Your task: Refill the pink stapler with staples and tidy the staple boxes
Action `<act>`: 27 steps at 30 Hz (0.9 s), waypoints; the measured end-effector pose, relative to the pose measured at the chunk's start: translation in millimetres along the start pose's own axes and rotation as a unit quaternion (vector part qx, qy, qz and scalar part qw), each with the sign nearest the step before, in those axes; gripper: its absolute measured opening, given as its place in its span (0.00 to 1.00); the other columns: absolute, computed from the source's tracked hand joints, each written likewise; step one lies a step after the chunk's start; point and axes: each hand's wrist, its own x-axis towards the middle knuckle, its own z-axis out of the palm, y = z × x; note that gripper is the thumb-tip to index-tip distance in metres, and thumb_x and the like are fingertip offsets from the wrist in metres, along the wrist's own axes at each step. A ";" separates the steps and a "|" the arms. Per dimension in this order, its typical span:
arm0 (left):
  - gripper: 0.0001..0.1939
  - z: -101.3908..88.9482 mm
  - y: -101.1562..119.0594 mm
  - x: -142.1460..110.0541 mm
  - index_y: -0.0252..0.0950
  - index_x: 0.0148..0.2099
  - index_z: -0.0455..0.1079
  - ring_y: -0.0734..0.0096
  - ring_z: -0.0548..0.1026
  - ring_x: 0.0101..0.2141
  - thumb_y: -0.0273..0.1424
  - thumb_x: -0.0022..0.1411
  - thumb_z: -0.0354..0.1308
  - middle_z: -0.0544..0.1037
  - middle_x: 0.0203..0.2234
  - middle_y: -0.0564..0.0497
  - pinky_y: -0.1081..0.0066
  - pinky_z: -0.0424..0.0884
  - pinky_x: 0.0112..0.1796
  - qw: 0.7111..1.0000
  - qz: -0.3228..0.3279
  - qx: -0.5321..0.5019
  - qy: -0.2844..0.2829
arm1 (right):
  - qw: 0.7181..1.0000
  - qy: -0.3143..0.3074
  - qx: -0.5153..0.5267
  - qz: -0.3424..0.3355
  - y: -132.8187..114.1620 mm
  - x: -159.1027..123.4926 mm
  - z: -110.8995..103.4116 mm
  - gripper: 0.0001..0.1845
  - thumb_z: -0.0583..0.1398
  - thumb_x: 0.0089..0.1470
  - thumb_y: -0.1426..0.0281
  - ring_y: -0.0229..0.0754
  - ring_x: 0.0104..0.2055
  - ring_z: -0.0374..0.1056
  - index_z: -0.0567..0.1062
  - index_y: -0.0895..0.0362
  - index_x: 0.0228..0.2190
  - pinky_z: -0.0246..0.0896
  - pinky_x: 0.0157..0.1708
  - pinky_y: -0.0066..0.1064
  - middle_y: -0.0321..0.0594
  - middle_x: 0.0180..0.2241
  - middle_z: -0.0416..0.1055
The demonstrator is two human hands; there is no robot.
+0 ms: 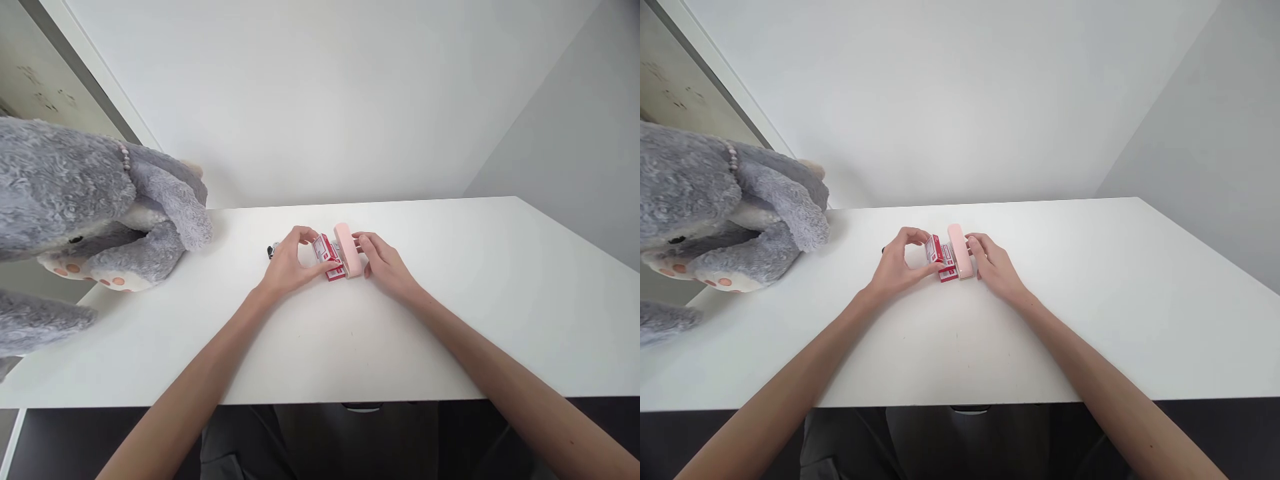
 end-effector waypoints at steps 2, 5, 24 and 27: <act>0.29 8.0 -1.4 -0.8 0.42 0.50 0.63 0.58 0.76 0.52 0.46 0.54 0.72 0.77 0.51 0.48 0.57 0.70 0.54 1.000 -0.006 -0.002 0.019 | 1.000 -0.002 0.001 0.000 1.4 0.6 0.3 0.28 0.47 0.68 0.45 0.39 0.26 0.68 0.72 0.47 0.55 0.68 0.33 0.38 0.42 0.54 0.75; 0.25 15.4 -1.6 -2.3 0.42 0.49 0.64 0.58 0.75 0.54 0.44 0.57 0.71 0.77 0.51 0.49 0.58 0.70 0.54 1.000 -0.016 0.006 0.011 | 1.000 -0.003 0.001 0.003 1.7 0.9 0.7 0.27 0.48 0.68 0.46 0.38 0.26 0.68 0.72 0.47 0.55 0.68 0.32 0.37 0.41 0.53 0.75; 0.42 16.5 2.7 -7.9 0.43 0.63 0.59 0.50 0.74 0.55 0.49 0.52 0.71 0.72 0.57 0.45 0.54 0.72 0.52 0.993 -0.039 0.054 -0.093 | 0.999 0.014 -0.023 -0.027 1.2 -0.6 3.4 0.26 0.57 0.65 0.50 0.51 0.55 0.70 0.71 0.51 0.57 0.70 0.42 0.38 0.46 0.54 0.75; 0.41 17.5 1.1 -8.7 0.43 0.64 0.58 0.51 0.73 0.56 0.47 0.54 0.70 0.72 0.59 0.45 0.55 0.72 0.52 0.994 -0.039 0.047 -0.095 | 0.999 0.012 -0.036 -0.026 2.2 -0.3 3.4 0.26 0.57 0.64 0.50 0.50 0.55 0.71 0.70 0.51 0.57 0.71 0.43 0.39 0.46 0.51 0.76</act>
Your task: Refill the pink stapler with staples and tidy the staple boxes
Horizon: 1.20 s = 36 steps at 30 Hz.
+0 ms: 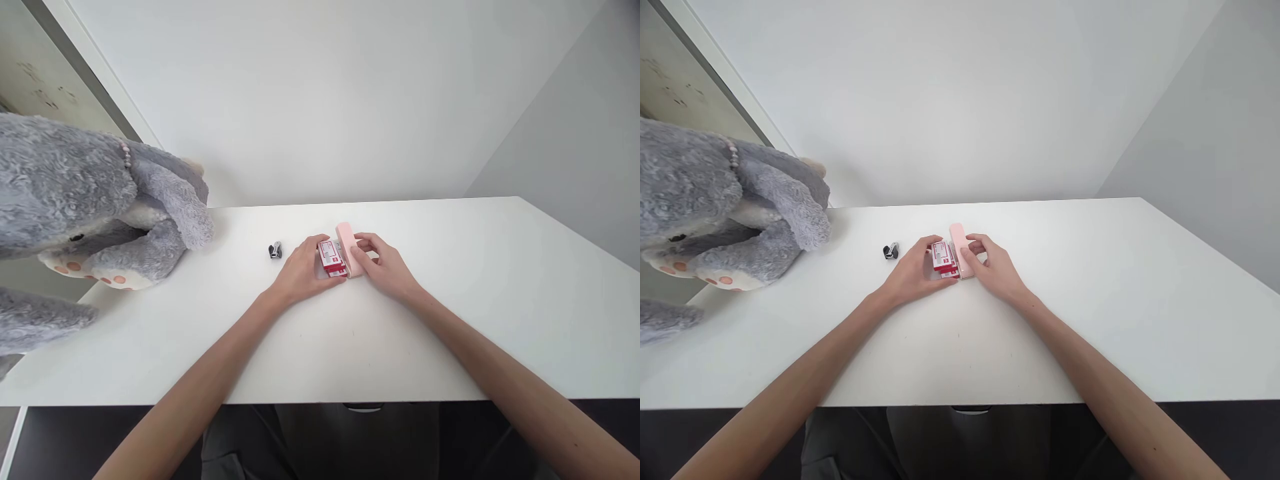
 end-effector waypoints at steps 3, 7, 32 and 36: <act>0.37 0.6 -0.8 -0.4 0.43 0.64 0.58 0.52 0.73 0.57 0.45 0.57 0.68 0.71 0.60 0.45 0.56 0.72 0.53 1.000 0.004 -0.020 -0.012 | 1.000 -0.009 -0.002 0.008 0.6 -0.3 0.0 0.27 0.58 0.64 0.49 0.49 0.51 0.72 0.70 0.50 0.58 0.71 0.42 0.39 0.45 0.50 0.76; 0.35 -0.5 -0.2 -1.4 0.44 0.65 0.58 0.55 0.75 0.54 0.43 0.59 0.67 0.70 0.61 0.46 0.58 0.74 0.50 0.997 -0.002 -0.060 -0.042 | 1.000 -0.017 -0.002 0.016 -0.4 -0.8 -0.1 0.28 0.58 0.63 0.49 0.48 0.48 0.73 0.70 0.50 0.58 0.70 0.42 0.39 0.44 0.48 0.77; 0.24 5.4 3.9 2.3 0.43 0.61 0.62 0.57 0.71 0.57 0.50 0.71 0.51 0.72 0.59 0.46 0.57 0.67 0.56 0.998 -0.054 -0.027 0.037 | 1.000 -0.016 0.004 0.013 -1.2 -0.6 1.1 0.27 0.58 0.64 0.50 0.47 0.48 0.73 0.69 0.51 0.58 0.69 0.41 0.37 0.43 0.46 0.77; 0.23 2.0 2.6 2.6 0.41 0.60 0.65 0.60 0.73 0.53 0.48 0.76 0.42 0.71 0.56 0.44 0.60 0.69 0.52 0.995 -0.059 -0.018 0.072 | 1.000 -0.014 0.004 0.012 -0.8 -1.0 1.6 0.27 0.58 0.63 0.49 0.47 0.47 0.73 0.69 0.51 0.57 0.69 0.41 0.37 0.43 0.46 0.77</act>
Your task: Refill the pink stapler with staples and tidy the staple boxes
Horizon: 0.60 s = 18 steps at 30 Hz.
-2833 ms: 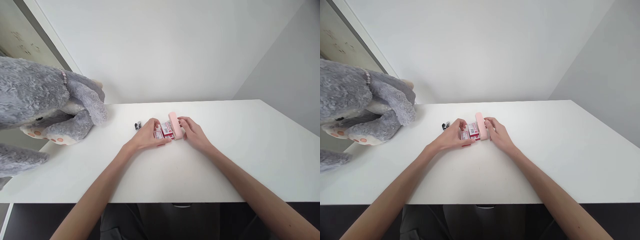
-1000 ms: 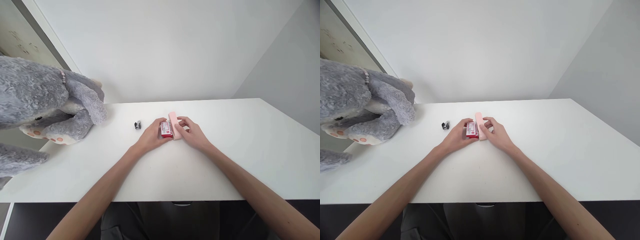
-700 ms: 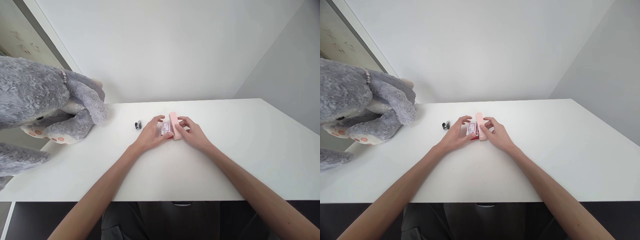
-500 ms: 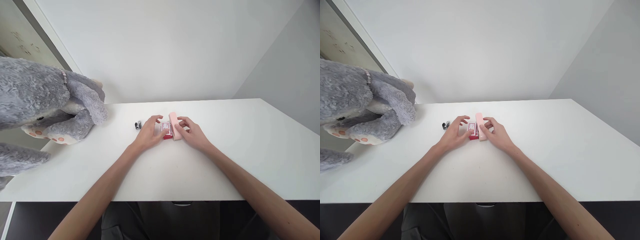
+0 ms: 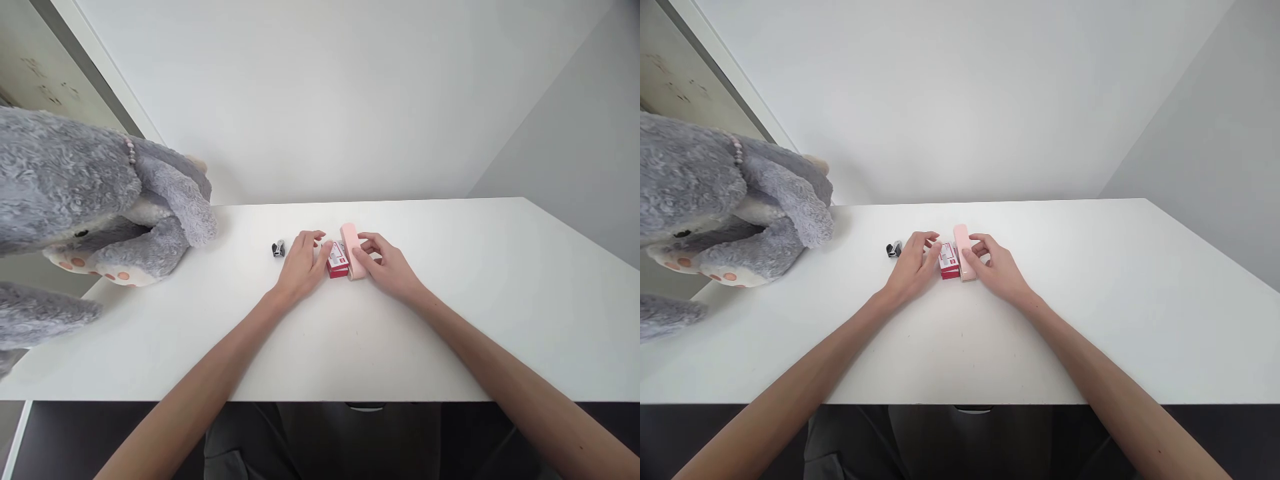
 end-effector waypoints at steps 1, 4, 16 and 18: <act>0.23 -0.6 -0.1 0.3 0.41 0.60 0.66 0.60 0.74 0.51 0.48 0.76 0.42 0.72 0.54 0.44 0.60 0.70 0.50 1.000 -0.008 0.008 0.004 | 1.000 0.000 0.000 0.001 -0.1 -0.2 0.1 0.28 0.58 0.63 0.49 0.47 0.47 0.73 0.69 0.51 0.57 0.69 0.41 0.37 0.43 0.46 0.77; 0.25 -1.3 0.8 0.6 0.40 0.60 0.67 0.61 0.75 0.43 0.49 0.75 0.42 0.75 0.45 0.45 0.59 0.71 0.47 0.999 -0.031 0.011 -0.020 | 1.000 -0.001 0.000 0.003 -0.2 -0.7 0.1 0.28 0.58 0.63 0.49 0.48 0.46 0.73 0.69 0.50 0.57 0.70 0.40 0.37 0.43 0.45 0.77; 0.25 0.7 5.1 -1.1 0.41 0.59 0.67 0.62 0.77 0.40 0.50 0.74 0.44 0.79 0.42 0.48 0.61 0.72 0.41 0.996 -0.037 -0.047 -0.073 | 1.000 0.002 0.002 0.004 0.0 -0.8 0.4 0.27 0.58 0.63 0.49 0.47 0.47 0.73 0.69 0.51 0.57 0.70 0.41 0.37 0.43 0.45 0.77; 0.25 0.4 5.7 -1.7 0.42 0.60 0.67 0.62 0.77 0.38 0.51 0.74 0.43 0.79 0.41 0.49 0.62 0.72 0.40 0.995 -0.040 -0.049 -0.080 | 1.000 0.002 0.001 0.002 0.3 -0.7 0.5 0.27 0.58 0.63 0.49 0.48 0.48 0.73 0.70 0.51 0.57 0.70 0.41 0.37 0.43 0.45 0.77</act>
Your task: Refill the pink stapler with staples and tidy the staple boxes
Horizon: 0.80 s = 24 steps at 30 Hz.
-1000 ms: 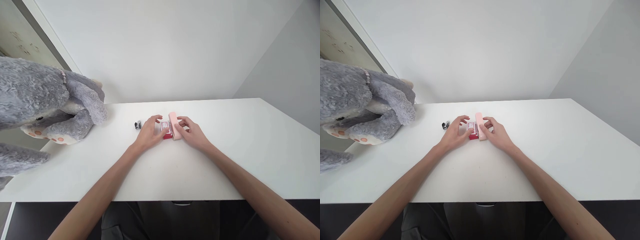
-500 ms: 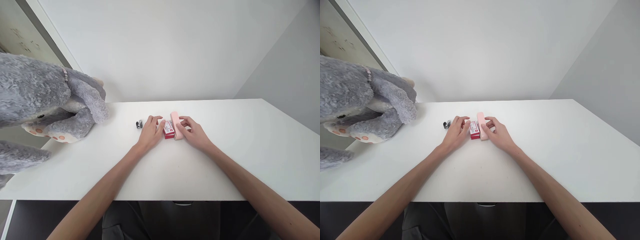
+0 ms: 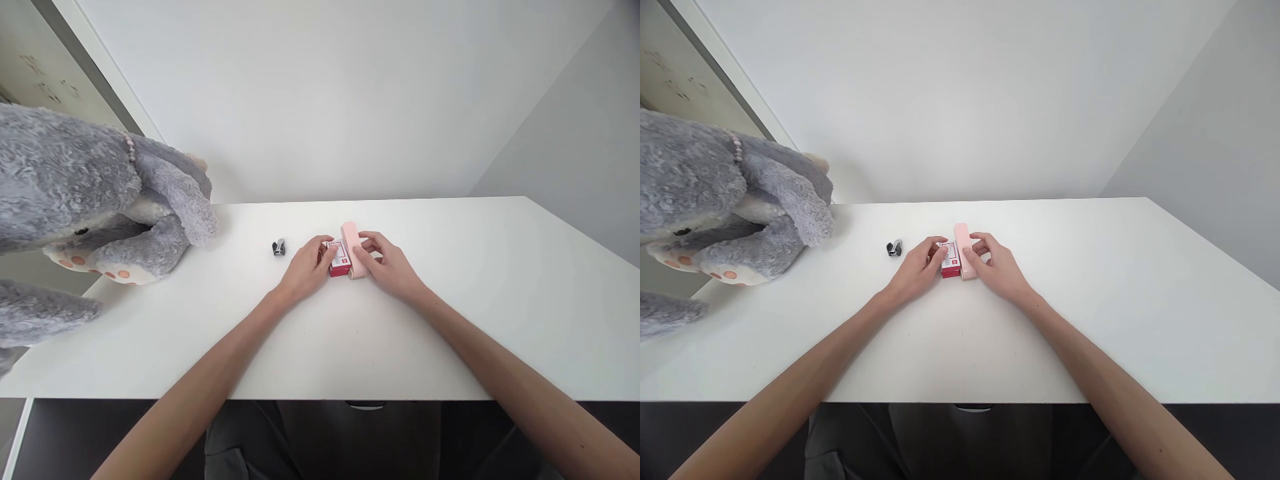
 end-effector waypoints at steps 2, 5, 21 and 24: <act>0.25 0.1 -0.1 -0.1 0.42 0.60 0.66 0.62 0.77 0.38 0.52 0.74 0.42 0.79 0.41 0.49 0.62 0.72 0.41 1.000 -0.004 0.000 -0.001 | 1.000 0.000 0.001 -0.001 0.8 0.2 0.2 0.27 0.58 0.63 0.49 0.48 0.48 0.73 0.70 0.50 0.56 0.70 0.41 0.37 0.43 0.45 0.77; 0.24 0.9 -2.1 1.7 0.41 0.56 0.68 0.59 0.76 0.44 0.50 0.76 0.39 0.79 0.44 0.47 0.60 0.71 0.45 0.999 -0.002 0.019 0.029 | 1.000 0.000 0.002 -0.002 2.0 0.5 0.5 0.27 0.58 0.63 0.49 0.48 0.49 0.72 0.70 0.50 0.57 0.70 0.42 0.37 0.43 0.46 0.77; 0.28 -8.8 -1.7 2.8 0.42 0.47 0.72 0.57 0.76 0.42 0.52 0.76 0.36 0.81 0.42 0.49 0.60 0.69 0.44 0.999 0.008 0.034 -0.017 | 1.000 -0.016 0.006 0.003 1.4 0.7 -1.3 0.28 0.58 0.63 0.47 0.44 0.37 0.70 0.69 0.51 0.57 0.66 0.38 0.36 0.37 0.34 0.73; 0.27 -16.2 -3.1 1.3 0.43 0.55 0.71 0.58 0.77 0.42 0.54 0.74 0.40 0.81 0.42 0.49 0.61 0.70 0.42 0.999 -0.005 0.014 -0.050 | 1.000 -0.022 0.013 0.014 -1.3 -0.2 -2.0 0.29 0.57 0.62 0.46 0.42 0.31 0.67 0.69 0.50 0.56 0.63 0.32 0.34 0.33 0.29 0.70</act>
